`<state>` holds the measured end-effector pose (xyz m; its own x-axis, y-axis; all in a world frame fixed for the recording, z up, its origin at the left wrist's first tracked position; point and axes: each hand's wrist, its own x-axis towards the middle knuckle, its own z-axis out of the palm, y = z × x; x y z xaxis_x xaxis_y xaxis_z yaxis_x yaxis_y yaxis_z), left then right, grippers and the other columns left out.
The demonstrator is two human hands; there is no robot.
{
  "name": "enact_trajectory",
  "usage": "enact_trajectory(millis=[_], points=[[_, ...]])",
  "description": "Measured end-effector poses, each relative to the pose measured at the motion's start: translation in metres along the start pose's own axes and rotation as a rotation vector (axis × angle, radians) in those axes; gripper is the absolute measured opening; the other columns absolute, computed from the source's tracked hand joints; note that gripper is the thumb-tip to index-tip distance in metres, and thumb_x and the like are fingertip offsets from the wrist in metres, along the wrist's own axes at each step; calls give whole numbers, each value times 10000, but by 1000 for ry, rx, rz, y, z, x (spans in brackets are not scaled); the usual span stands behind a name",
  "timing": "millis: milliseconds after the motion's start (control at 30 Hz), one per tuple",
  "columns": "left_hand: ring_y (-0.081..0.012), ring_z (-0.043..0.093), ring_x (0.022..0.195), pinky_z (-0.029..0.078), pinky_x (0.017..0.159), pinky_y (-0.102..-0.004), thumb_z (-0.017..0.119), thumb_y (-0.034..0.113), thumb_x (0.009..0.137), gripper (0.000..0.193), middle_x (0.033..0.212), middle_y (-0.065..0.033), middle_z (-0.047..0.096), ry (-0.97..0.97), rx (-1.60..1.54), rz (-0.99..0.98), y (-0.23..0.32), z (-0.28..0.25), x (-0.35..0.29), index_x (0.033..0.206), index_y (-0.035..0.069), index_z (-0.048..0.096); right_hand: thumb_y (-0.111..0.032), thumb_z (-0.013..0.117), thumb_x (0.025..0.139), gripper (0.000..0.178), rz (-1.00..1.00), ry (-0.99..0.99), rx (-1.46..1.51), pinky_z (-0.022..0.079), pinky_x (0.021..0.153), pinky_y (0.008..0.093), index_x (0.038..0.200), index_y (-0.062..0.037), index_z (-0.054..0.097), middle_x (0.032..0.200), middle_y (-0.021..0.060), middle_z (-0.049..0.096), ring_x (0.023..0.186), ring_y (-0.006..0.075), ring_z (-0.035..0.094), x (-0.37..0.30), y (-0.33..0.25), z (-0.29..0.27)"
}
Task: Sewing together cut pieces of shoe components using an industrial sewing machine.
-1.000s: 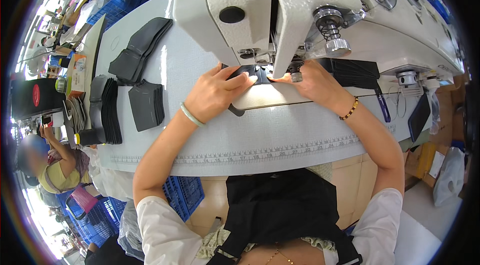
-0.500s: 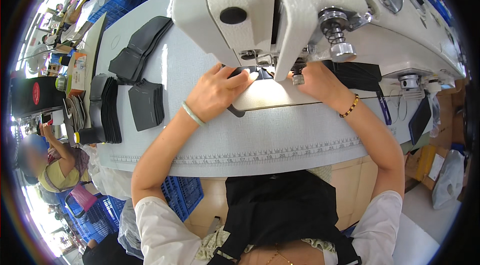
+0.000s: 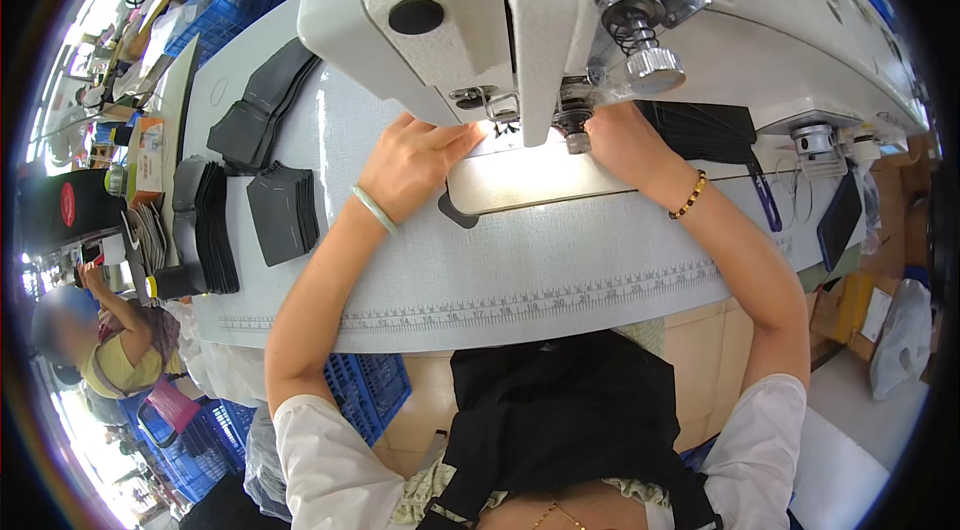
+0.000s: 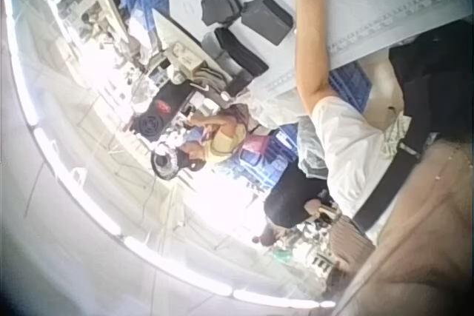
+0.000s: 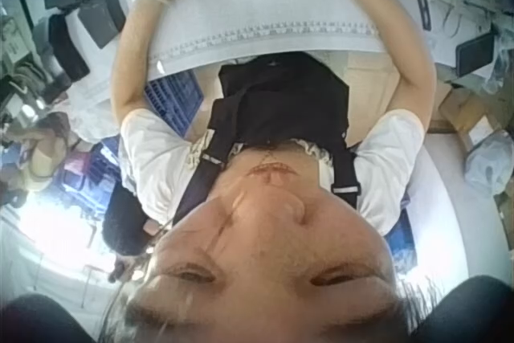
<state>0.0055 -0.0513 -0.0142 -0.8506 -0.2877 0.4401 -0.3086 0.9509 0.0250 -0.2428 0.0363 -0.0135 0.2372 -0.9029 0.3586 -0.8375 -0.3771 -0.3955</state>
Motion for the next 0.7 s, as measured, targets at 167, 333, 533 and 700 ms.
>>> enact_trajectory(millis=[167, 333, 533, 700], points=[[-189, 604, 913, 511, 770, -291, 650, 128, 787, 254, 978, 28, 671, 3, 34, -43, -3, 2, -2, 1032, 153, 716, -29, 542, 784, 231, 177, -42, 92, 493, 689, 400, 984, 0, 653, 777, 166, 622, 726, 312, 615, 3, 1, 0], [-182, 625, 851, 522, 745, -289, 630, 69, 741, 352, 992, 19, 668, -109, 60, -151, 0, -2, 0, 1065, 181, 709, -45, 484, 795, 301, 170, -72, 107, 493, 722, 382, 1042, 3, 650, 832, 193, 641, 758, 309, 626, 2, 2, -4], [-187, 633, 855, 536, 739, -295, 619, 91, 777, 322, 970, 1, 670, -87, 8, -140, -5, -2, -1, 1076, 178, 703, -47, 471, 796, 306, 256, -163, 127, 495, 698, 392, 1033, 10, 657, 801, 210, 632, 727, 321, 624, 7, 0, -6], [-197, 624, 830, 539, 735, -302, 625, 124, 807, 284, 936, -16, 665, -70, 3, -84, -3, -3, 1, 1078, 159, 700, -47, 469, 796, 270, 196, -97, 127, 496, 682, 390, 978, 27, 654, 771, 219, 623, 696, 325, 621, 3, 4, -3]])
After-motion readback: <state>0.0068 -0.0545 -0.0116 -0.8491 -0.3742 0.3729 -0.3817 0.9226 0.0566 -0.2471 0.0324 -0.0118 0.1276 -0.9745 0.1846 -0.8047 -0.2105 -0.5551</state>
